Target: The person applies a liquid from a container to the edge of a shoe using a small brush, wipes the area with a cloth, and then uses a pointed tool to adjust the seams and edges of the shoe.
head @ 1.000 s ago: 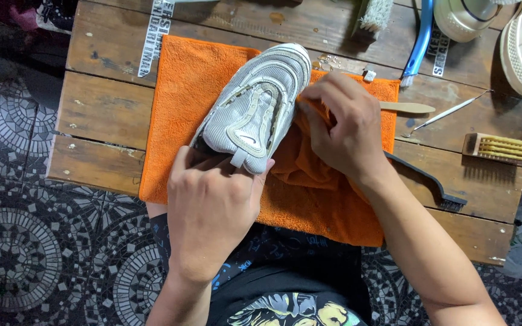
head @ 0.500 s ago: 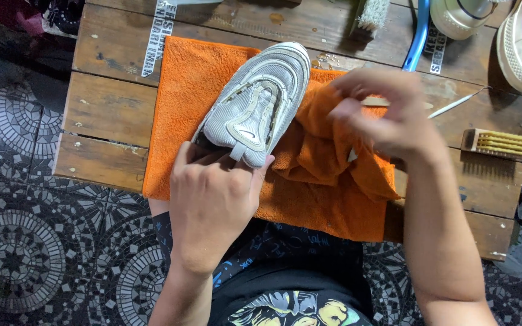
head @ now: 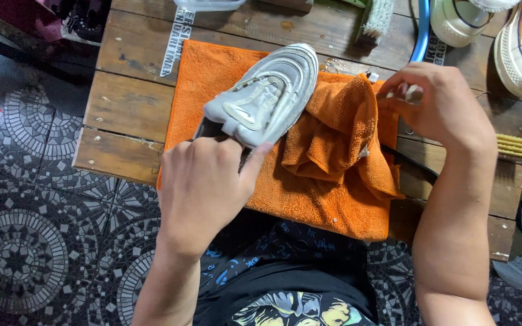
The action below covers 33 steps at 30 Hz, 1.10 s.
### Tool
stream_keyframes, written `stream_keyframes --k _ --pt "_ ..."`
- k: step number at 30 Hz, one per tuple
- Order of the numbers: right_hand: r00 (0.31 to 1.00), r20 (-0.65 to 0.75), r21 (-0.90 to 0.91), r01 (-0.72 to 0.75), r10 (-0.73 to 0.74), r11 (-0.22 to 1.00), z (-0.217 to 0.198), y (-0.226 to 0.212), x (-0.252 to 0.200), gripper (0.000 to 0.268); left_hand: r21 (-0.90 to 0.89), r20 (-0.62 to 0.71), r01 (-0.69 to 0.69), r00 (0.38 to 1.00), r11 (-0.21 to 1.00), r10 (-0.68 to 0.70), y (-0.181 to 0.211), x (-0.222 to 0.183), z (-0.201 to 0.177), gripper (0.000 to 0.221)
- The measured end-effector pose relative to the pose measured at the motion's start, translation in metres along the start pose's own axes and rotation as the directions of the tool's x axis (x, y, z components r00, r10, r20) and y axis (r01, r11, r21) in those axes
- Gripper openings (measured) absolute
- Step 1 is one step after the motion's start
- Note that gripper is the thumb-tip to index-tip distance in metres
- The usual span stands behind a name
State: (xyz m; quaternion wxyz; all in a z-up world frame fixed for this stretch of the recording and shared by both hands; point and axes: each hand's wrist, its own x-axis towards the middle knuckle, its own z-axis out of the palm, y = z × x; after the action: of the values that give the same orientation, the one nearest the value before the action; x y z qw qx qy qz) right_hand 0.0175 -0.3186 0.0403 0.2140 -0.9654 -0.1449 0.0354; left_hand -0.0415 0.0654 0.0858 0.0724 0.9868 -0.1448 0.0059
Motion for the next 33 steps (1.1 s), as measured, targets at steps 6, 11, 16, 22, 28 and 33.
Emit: stream_keyframes --k 6,11,16,22,28,33 --pt "0.971 -0.234 -0.302 -0.032 -0.041 0.953 0.002 0.030 -0.017 0.010 -0.168 -0.055 0.030 0.998 0.985 -0.040 -0.001 0.000 0.020 0.058" --pt "0.891 -0.435 -0.019 0.138 -0.132 0.990 -0.002 -0.004 0.001 0.012 -0.430 -0.183 0.031 0.976 0.902 -0.120 -0.032 -0.002 0.004 0.065" --pt "0.900 -0.336 0.013 0.299 -0.278 0.954 -0.013 -0.070 0.068 0.033 -0.429 -0.057 0.114 0.987 0.896 -0.153 -0.017 0.007 0.009 0.056" --pt "0.883 -0.299 -0.095 0.350 -0.362 0.932 0.036 -0.066 0.167 0.036 -0.151 0.086 -0.056 0.994 0.987 0.070 0.023 0.012 0.004 0.044" --pt "0.853 -0.258 -0.233 0.400 -0.453 0.887 0.053 -0.072 0.199 0.039 -0.278 0.053 -0.001 0.998 0.961 0.016 0.034 0.011 0.004 0.046" --pt "0.842 -0.262 -0.229 0.420 -0.472 0.878 0.053 -0.077 0.196 0.043 -0.493 -0.024 0.050 0.997 0.868 -0.070 0.036 0.010 0.030 0.055"
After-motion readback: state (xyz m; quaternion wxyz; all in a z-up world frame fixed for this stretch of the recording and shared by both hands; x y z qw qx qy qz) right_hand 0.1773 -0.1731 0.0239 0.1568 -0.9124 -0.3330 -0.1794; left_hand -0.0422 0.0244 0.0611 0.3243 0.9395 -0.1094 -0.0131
